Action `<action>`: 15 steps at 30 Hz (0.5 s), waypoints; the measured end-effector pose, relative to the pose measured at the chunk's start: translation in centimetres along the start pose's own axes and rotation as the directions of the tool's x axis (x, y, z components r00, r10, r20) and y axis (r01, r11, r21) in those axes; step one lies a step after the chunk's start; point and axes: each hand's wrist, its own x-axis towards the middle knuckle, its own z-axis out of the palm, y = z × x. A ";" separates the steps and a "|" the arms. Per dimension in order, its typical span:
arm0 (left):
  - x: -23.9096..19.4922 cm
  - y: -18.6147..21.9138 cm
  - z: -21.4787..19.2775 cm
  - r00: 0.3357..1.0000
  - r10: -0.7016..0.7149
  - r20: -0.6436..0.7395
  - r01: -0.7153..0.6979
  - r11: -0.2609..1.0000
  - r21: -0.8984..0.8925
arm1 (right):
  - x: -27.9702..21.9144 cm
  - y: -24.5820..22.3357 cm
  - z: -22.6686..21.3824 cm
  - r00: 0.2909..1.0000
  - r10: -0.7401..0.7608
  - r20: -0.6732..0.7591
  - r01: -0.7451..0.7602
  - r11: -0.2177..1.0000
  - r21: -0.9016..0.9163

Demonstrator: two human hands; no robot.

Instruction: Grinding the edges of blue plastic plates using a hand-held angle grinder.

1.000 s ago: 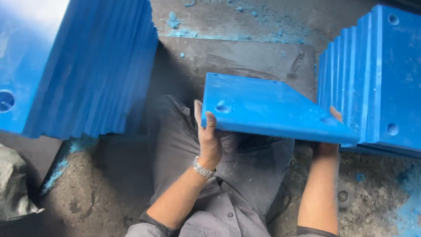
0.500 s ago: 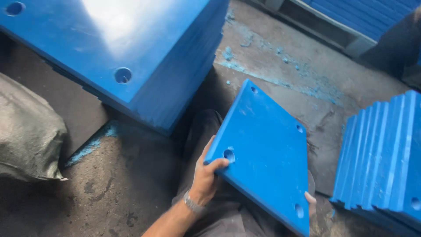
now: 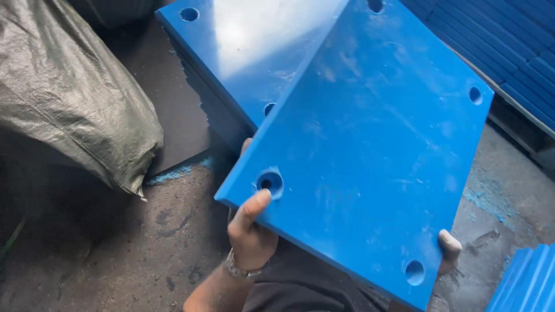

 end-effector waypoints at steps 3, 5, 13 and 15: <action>3.7 -0.6 -3.2 0.951 0.240 -0.193 -0.252 0.967 -0.040 | 4.4 2.7 1.6 0.996 0.059 -0.072 -0.064 0.996 -0.062; 6.7 0.1 -5.7 0.933 0.284 -0.220 -0.309 0.947 -0.084 | 6.1 5.6 8.2 0.987 0.053 -0.152 -0.081 0.980 -0.183; 23.0 4.9 -13.4 0.847 0.453 -0.278 -0.446 0.891 0.091 | 16.5 11.1 18.9 0.983 -0.022 -0.180 -0.117 0.681 -0.723; 28.2 5.8 -15.9 0.803 0.560 -0.204 -0.509 0.822 0.253 | 18.8 11.7 19.4 0.979 0.010 -0.206 -0.192 0.407 -0.893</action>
